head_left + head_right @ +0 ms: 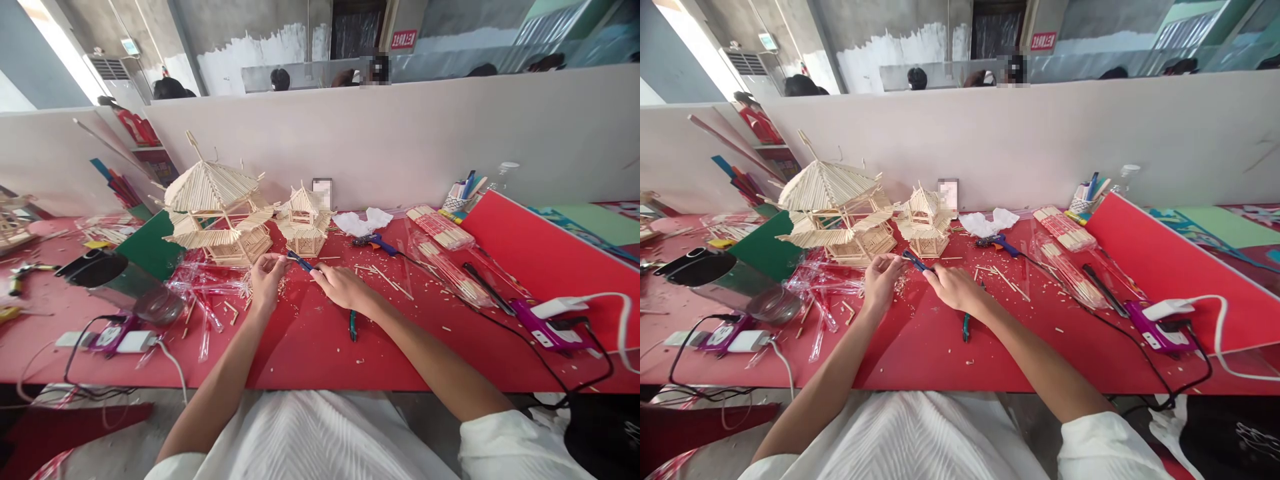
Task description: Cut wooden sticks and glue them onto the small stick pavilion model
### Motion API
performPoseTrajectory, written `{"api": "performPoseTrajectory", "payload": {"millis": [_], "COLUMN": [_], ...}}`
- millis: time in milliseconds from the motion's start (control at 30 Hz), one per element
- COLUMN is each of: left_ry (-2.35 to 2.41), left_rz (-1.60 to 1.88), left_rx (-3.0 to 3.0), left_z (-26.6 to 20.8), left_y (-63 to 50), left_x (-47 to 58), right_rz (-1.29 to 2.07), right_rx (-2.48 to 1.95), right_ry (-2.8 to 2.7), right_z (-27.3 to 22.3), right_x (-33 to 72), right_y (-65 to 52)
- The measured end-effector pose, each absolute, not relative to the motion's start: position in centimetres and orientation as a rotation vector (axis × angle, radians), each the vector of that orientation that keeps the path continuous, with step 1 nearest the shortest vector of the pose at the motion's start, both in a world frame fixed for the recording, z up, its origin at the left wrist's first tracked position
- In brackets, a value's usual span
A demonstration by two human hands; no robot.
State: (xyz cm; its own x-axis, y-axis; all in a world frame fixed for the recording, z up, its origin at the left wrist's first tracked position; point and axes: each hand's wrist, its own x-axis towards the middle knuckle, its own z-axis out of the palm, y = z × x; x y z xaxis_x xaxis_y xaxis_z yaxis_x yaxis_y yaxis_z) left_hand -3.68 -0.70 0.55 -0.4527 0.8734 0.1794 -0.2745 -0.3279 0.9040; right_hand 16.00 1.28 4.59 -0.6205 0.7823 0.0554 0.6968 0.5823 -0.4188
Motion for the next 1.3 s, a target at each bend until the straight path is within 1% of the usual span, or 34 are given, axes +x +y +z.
{"api": "performPoseTrajectory", "payload": {"millis": [400,500,700,800,867,933,1133,1200,1300], "left_ry": [1.156,1.183,1.266,1.310,1.334,1.343,1.207,1.159,1.126], "left_rz": [1.927,1.953,2.057,2.068,2.049,2.021,1.960,1.929,1.905], "left_rx": [0.889,0.895,0.900,0.925,0.968,0.999,0.911,0.870,0.857], "left_z": [0.9,1.3,1.6,1.6,1.6,1.6,1.1,0.9,0.6], "left_y": [-1.0,-1.3,-1.2,-1.0,-0.9,-0.9,-0.8,-0.7,-0.6], "left_x": [-3.0,-3.3,-5.6,-6.5,-6.8,-6.8,-5.7,-5.0,-4.0], "right_rz": [0.539,0.392,-0.146,-0.231,-0.188,-0.070,0.513,0.614,0.674], "right_rx": [-1.213,-1.172,-1.162,-1.160,-1.173,-1.218,-1.243,-1.252,-1.258], "right_ry": [-2.575,-2.549,-2.594,-2.660,-2.685,-2.675,-2.560,-2.547,-2.539], "right_z": [5.0,4.8,3.8,3.1,2.8,2.8,4.9,5.4,5.6], "right_x": [16.2,16.2,15.1,14.5,14.4,14.6,16.0,16.2,16.0], "right_y": [1.2,1.1,1.2,1.3,1.5,1.7,2.1,2.0,1.7]}}
